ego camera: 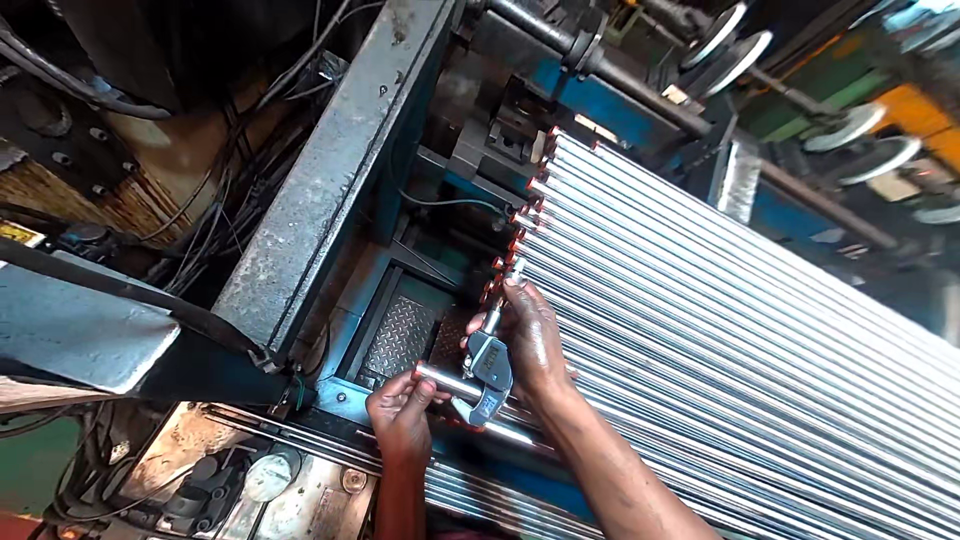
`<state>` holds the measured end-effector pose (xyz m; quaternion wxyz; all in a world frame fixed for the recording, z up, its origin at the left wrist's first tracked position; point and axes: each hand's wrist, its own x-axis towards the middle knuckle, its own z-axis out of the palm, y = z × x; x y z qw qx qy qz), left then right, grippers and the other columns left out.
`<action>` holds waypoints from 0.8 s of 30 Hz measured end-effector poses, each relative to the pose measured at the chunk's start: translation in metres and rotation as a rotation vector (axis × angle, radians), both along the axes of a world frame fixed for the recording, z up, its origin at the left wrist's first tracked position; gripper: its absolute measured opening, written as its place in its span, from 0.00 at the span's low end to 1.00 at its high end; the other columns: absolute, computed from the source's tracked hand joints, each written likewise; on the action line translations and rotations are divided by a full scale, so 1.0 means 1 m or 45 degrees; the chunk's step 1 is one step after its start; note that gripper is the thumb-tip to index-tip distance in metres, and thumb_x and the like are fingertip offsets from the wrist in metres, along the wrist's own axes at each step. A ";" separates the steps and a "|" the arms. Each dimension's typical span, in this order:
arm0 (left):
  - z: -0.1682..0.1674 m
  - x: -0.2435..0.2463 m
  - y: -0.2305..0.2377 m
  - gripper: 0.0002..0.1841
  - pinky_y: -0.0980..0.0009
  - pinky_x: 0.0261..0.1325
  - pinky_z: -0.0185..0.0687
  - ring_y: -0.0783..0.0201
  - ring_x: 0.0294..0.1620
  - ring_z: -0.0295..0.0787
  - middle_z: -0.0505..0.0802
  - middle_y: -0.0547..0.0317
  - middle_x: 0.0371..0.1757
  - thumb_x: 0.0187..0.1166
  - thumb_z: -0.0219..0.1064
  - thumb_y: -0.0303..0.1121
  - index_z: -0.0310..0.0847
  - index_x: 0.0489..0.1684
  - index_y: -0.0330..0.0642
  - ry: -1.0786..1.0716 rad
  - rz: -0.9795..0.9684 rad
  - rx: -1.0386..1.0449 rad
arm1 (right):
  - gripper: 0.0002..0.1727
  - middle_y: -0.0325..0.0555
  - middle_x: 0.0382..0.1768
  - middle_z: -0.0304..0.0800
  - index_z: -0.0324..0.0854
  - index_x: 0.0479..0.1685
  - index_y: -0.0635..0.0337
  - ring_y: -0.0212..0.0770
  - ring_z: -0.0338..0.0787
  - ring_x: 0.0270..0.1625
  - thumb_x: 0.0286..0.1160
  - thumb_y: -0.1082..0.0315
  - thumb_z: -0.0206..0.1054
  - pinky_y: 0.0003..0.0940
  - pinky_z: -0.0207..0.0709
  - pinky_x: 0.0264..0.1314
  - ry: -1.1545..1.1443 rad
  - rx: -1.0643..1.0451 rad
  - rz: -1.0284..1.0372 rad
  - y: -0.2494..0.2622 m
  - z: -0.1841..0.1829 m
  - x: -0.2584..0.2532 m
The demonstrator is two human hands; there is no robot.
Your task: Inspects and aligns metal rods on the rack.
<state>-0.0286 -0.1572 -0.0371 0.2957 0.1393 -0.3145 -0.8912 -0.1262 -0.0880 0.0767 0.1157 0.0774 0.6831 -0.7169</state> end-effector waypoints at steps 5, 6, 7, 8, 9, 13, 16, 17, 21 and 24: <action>-0.002 0.000 0.001 0.07 0.73 0.36 0.93 0.70 0.26 0.95 0.97 0.58 0.28 0.70 0.72 0.21 0.97 0.34 0.43 0.005 -0.002 0.006 | 0.14 0.42 0.19 0.83 0.70 0.45 0.57 0.37 0.87 0.18 0.96 0.61 0.43 0.32 0.86 0.23 0.037 0.017 -0.030 -0.001 0.001 0.001; -0.001 0.000 0.001 0.08 0.73 0.36 0.93 0.70 0.26 0.95 0.97 0.58 0.27 0.70 0.72 0.21 0.97 0.34 0.43 0.000 -0.001 0.007 | 0.14 0.42 0.20 0.83 0.70 0.44 0.57 0.37 0.87 0.18 0.96 0.63 0.42 0.31 0.86 0.23 0.074 0.025 -0.028 0.000 0.000 0.001; -0.001 0.000 0.000 0.08 0.73 0.36 0.93 0.70 0.26 0.95 0.97 0.58 0.27 0.70 0.72 0.20 0.97 0.33 0.43 -0.012 0.002 0.005 | 0.15 0.42 0.20 0.84 0.72 0.44 0.58 0.36 0.87 0.18 0.96 0.65 0.41 0.31 0.86 0.23 0.109 0.029 -0.024 0.000 -0.001 0.001; 0.000 0.000 0.000 0.08 0.74 0.36 0.93 0.71 0.26 0.94 0.97 0.59 0.27 0.69 0.72 0.20 0.97 0.33 0.43 -0.025 0.005 0.000 | 0.17 0.42 0.20 0.85 0.74 0.47 0.60 0.36 0.88 0.18 0.96 0.65 0.39 0.31 0.86 0.23 0.131 0.029 -0.017 0.000 -0.002 0.002; 0.000 0.000 0.000 0.08 0.75 0.36 0.92 0.72 0.26 0.94 0.97 0.60 0.27 0.69 0.72 0.20 0.97 0.33 0.44 -0.039 0.008 -0.008 | 0.20 0.41 0.20 0.86 0.76 0.51 0.62 0.36 0.88 0.18 0.96 0.65 0.37 0.31 0.87 0.22 0.138 0.030 -0.014 0.000 -0.003 0.002; -0.001 0.001 -0.001 0.06 0.80 0.38 0.89 0.77 0.28 0.92 0.97 0.64 0.28 0.68 0.74 0.23 0.97 0.31 0.46 -0.060 0.008 -0.033 | 0.21 0.41 0.20 0.84 0.74 0.56 0.61 0.36 0.88 0.18 0.97 0.63 0.34 0.32 0.87 0.23 0.094 0.056 0.018 -0.007 -0.002 0.001; -0.002 0.001 -0.001 0.06 0.81 0.42 0.88 0.78 0.31 0.92 0.97 0.64 0.29 0.67 0.76 0.23 0.98 0.31 0.46 -0.069 0.009 -0.028 | 0.18 0.43 0.18 0.83 0.70 0.48 0.58 0.39 0.88 0.18 0.98 0.60 0.36 0.34 0.87 0.23 0.015 0.012 0.051 -0.014 -0.005 -0.004; -0.002 0.002 -0.002 0.06 0.81 0.42 0.88 0.78 0.31 0.92 0.97 0.64 0.29 0.67 0.76 0.23 0.98 0.31 0.46 -0.070 0.009 -0.032 | 0.17 0.44 0.17 0.83 0.69 0.46 0.57 0.39 0.88 0.17 0.98 0.59 0.38 0.34 0.87 0.22 -0.012 -0.006 0.057 -0.016 -0.006 -0.006; -0.002 0.001 -0.002 0.05 0.81 0.42 0.88 0.79 0.31 0.92 0.97 0.65 0.30 0.67 0.77 0.24 0.98 0.31 0.46 -0.065 0.006 -0.024 | 0.18 0.45 0.17 0.82 0.69 0.45 0.56 0.41 0.88 0.17 0.98 0.57 0.38 0.35 0.86 0.21 -0.055 -0.025 0.061 -0.017 -0.006 -0.007; -0.002 0.002 -0.002 0.05 0.82 0.41 0.88 0.78 0.31 0.91 0.97 0.64 0.29 0.67 0.77 0.24 0.98 0.31 0.45 -0.064 0.001 -0.010 | 0.18 0.45 0.17 0.82 0.69 0.45 0.56 0.41 0.88 0.17 0.98 0.57 0.38 0.34 0.86 0.21 -0.062 -0.040 0.055 -0.017 -0.005 -0.007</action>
